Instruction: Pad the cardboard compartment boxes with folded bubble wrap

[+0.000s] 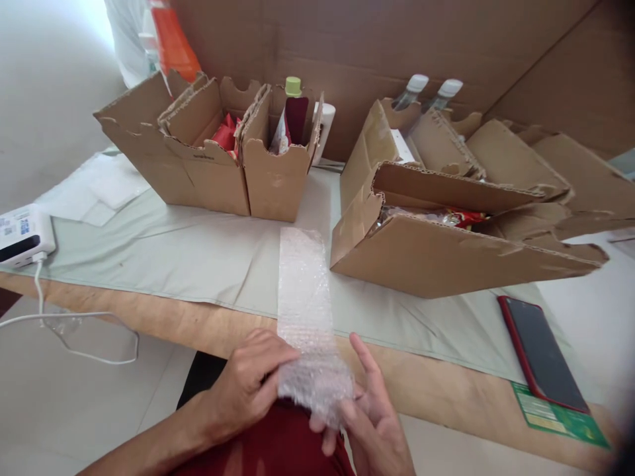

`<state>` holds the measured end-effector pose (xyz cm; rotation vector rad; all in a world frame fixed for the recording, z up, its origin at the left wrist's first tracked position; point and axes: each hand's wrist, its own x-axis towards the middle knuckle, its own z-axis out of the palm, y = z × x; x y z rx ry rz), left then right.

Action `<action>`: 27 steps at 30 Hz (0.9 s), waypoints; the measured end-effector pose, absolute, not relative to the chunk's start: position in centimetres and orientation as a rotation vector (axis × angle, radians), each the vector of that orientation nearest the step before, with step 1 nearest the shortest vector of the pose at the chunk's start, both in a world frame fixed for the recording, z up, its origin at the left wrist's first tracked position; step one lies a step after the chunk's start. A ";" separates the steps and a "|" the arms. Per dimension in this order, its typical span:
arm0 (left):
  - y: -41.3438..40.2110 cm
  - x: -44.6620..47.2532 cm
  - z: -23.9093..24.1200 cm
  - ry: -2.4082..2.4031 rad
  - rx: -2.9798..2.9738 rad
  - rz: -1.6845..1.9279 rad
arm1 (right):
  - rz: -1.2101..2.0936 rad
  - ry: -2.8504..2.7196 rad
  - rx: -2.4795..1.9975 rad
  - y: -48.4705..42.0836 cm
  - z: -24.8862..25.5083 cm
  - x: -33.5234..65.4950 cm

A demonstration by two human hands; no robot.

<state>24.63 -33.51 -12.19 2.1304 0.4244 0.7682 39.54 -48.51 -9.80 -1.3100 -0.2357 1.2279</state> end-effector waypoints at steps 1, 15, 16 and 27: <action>-33.3 24.8 -12.1 0.538 2.046 0.738 | 1.170 -0.292 -1.301 -48.8 -10.0 39.7; -30.6 27.1 -13.4 0.960 2.348 0.667 | 0.025 -1.932 -1.800 -43.6 -13.1 44.7; -30.7 26.9 -13.3 0.948 2.384 0.718 | 0.013 -1.952 -1.807 -43.5 -13.1 44.7; -32.1 25.0 -12.4 0.684 2.299 0.765 | 0.105 -1.807 -1.685 -42.2 -10.8 45.3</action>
